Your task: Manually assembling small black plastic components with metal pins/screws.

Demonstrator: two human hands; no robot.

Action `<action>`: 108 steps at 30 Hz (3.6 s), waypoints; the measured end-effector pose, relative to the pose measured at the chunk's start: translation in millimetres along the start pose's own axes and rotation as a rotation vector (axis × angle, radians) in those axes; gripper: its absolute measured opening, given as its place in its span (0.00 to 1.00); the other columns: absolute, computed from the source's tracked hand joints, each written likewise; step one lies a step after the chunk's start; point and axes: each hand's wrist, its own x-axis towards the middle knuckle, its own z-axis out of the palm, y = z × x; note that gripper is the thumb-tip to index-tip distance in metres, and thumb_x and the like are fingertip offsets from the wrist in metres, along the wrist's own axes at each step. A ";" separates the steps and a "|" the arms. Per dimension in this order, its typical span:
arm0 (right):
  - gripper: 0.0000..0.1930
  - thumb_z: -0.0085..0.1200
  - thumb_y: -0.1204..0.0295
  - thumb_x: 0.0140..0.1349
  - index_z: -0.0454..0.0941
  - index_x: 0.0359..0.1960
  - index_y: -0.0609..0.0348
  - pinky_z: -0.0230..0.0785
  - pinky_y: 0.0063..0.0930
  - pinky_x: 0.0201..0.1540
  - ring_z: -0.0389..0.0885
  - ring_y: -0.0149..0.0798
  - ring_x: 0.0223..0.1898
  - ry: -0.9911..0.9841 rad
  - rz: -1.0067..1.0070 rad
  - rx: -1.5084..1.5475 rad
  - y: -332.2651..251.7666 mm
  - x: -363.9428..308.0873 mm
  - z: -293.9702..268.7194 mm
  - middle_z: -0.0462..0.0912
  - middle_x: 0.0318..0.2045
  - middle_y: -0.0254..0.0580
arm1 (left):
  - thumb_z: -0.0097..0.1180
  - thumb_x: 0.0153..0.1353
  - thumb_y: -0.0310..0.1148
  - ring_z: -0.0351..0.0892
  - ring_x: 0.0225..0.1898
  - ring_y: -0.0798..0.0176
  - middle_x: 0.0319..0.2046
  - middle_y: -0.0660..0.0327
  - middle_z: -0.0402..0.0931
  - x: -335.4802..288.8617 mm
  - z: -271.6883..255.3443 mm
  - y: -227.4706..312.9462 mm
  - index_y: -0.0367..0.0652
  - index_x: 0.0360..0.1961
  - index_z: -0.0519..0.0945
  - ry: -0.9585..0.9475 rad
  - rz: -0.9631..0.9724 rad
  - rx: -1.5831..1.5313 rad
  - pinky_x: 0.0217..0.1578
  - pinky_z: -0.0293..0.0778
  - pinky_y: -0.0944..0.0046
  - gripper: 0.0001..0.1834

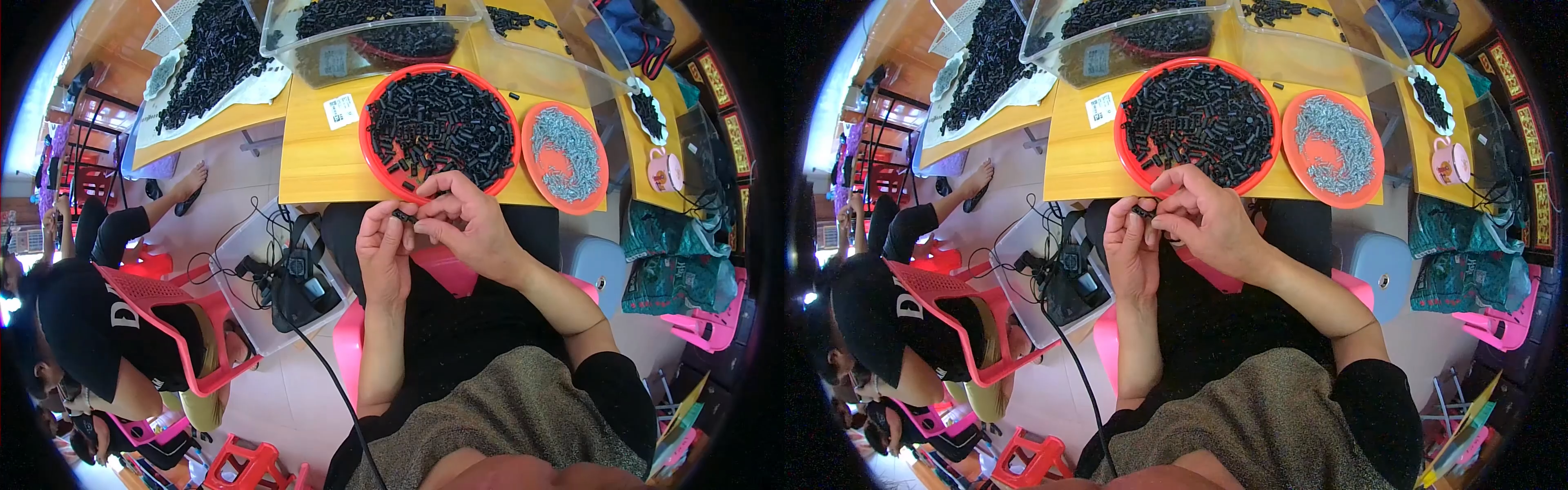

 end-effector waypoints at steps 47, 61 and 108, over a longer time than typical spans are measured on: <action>0.22 0.51 0.83 0.60 0.56 0.51 0.58 0.65 0.15 0.30 0.73 0.21 0.28 -0.034 0.101 0.464 -1.1 -14.8 -9.6 0.82 0.35 0.42 | 0.53 0.61 0.24 0.78 0.41 0.66 0.39 0.56 0.79 -13.4 23.8 4.0 0.36 0.44 0.74 -0.039 0.165 0.365 0.44 0.72 0.69 0.09; 0.21 0.52 0.84 0.59 0.57 0.51 0.59 0.67 0.16 0.29 0.79 0.25 0.32 0.107 -0.273 -0.186 10.2 -20.1 0.3 0.82 0.31 0.40 | 0.53 0.62 0.26 0.77 0.44 0.63 0.39 0.56 0.78 -14.3 15.0 2.3 0.36 0.44 0.75 -0.068 0.336 0.593 0.48 0.70 0.67 0.10; 0.16 0.55 0.82 0.57 0.66 0.46 0.63 0.72 0.17 0.33 0.79 0.24 0.29 0.107 -0.014 0.102 3.5 -22.2 -7.5 0.82 0.29 0.38 | 0.53 0.63 0.30 0.75 0.40 0.69 0.38 0.63 0.76 -12.3 13.7 -8.0 0.38 0.44 0.76 0.054 -0.037 0.176 0.44 0.70 0.68 0.10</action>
